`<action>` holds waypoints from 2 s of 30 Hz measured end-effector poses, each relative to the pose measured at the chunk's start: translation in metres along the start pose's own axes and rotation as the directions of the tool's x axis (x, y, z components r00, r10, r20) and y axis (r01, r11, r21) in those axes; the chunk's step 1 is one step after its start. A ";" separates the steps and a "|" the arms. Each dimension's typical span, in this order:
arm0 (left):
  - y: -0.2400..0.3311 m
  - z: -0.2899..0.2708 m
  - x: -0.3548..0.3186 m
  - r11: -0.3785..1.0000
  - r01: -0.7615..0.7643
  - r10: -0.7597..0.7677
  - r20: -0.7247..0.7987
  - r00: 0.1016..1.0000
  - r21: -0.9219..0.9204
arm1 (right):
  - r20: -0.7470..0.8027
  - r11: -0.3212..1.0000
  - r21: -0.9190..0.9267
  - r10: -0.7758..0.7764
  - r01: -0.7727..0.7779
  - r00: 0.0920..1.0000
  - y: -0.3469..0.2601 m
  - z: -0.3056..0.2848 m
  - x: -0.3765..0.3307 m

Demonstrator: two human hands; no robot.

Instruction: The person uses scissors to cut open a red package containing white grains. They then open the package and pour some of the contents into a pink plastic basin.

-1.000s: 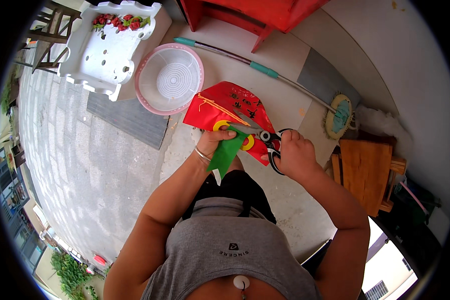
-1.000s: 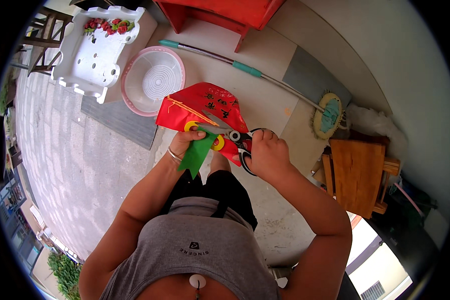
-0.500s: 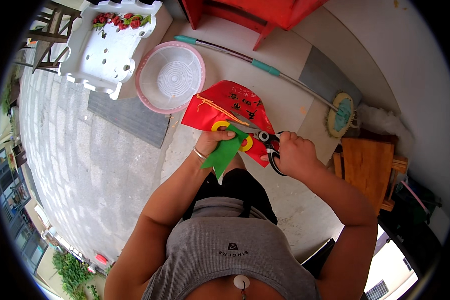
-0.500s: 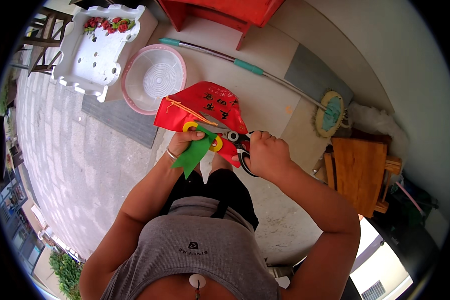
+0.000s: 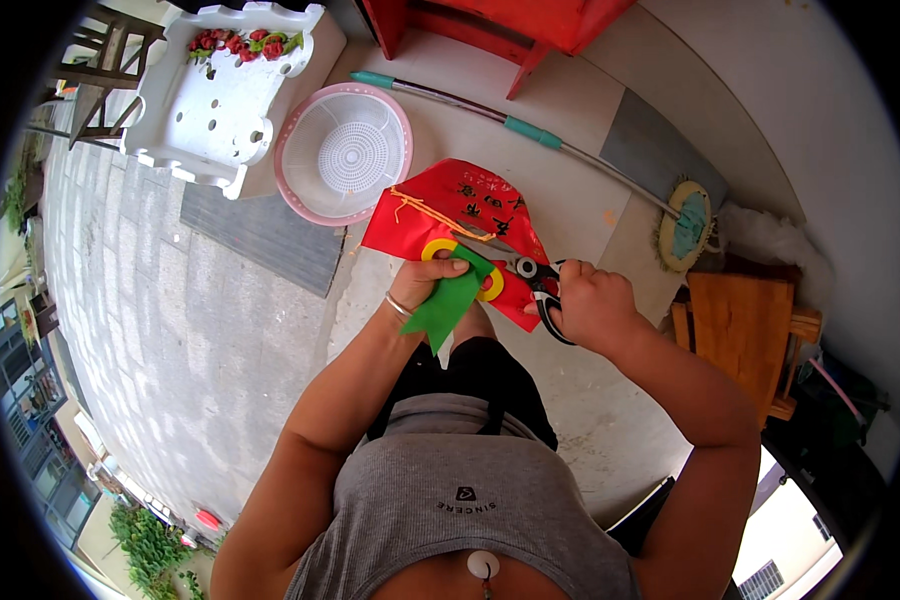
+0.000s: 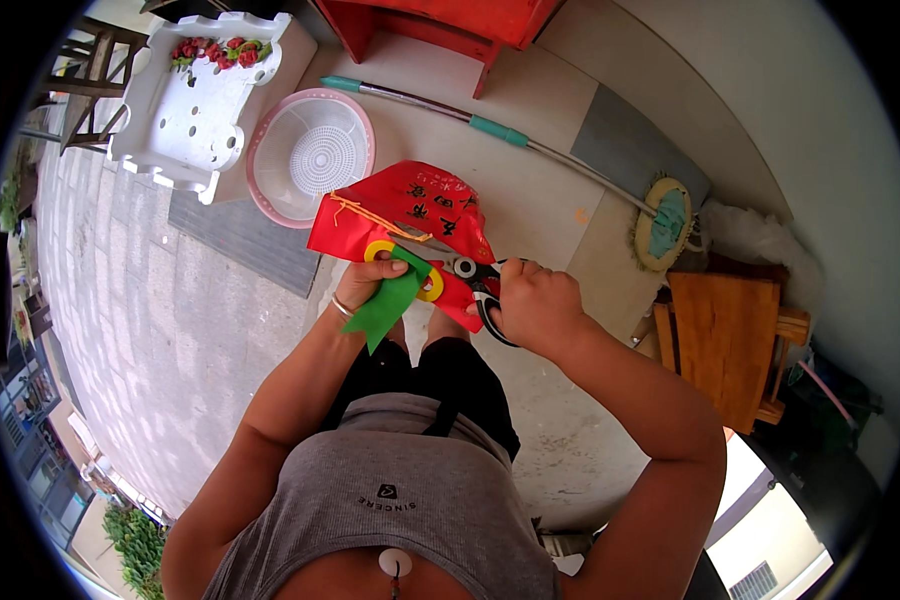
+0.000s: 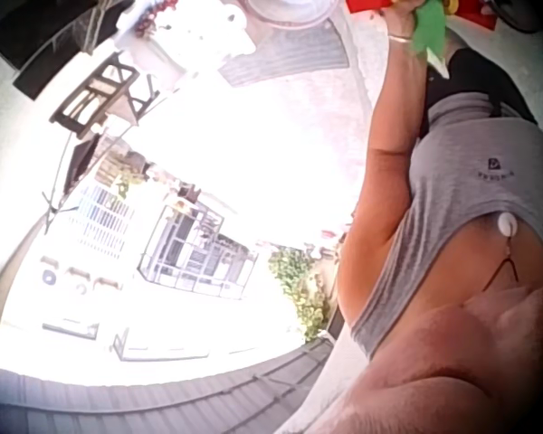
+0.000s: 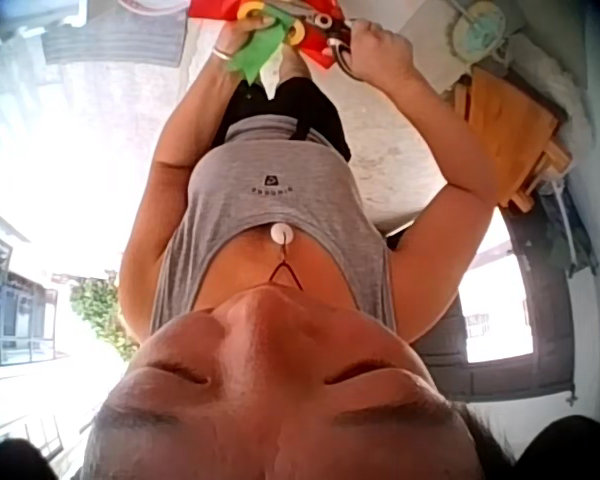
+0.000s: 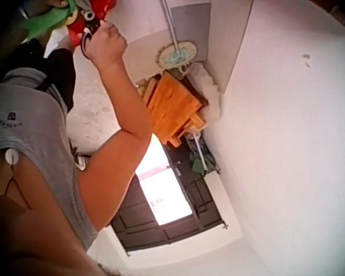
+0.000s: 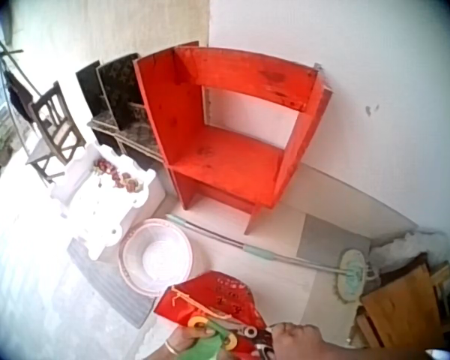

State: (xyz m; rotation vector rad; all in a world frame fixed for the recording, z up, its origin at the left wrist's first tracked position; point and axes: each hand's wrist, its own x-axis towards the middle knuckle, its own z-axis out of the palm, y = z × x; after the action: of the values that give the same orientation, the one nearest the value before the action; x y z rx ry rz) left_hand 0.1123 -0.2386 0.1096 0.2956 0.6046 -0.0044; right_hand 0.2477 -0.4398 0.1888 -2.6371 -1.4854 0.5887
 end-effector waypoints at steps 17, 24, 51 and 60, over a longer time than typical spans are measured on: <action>0.025 0.020 -0.009 0.987 -0.135 0.133 -0.033 0.991 -0.081 | -0.004 0.998 -0.022 0.053 -0.053 0.999 -0.015 -0.005 0.005; 0.018 -0.016 -0.001 0.989 -0.143 0.143 -0.008 0.990 -0.036 | -0.057 0.996 -0.086 -0.008 0.003 0.998 -0.022 -0.010 0.026; 0.021 -0.013 0.002 0.993 -0.048 0.042 -0.058 0.997 -0.106 | 0.103 0.997 -0.034 0.067 -0.064 0.992 -0.022 -0.004 0.027; 0.020 -0.025 0.011 0.996 -0.039 0.042 0.037 0.998 -0.077 | 0.130 0.998 -0.053 0.043 -0.037 0.991 -0.021 -0.008 0.028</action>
State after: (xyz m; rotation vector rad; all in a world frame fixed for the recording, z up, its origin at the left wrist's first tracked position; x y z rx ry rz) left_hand 0.1088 -0.2118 0.0895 0.2334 0.5594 0.0519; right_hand 0.2461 -0.4040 0.1923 -2.7205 -1.5025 0.7520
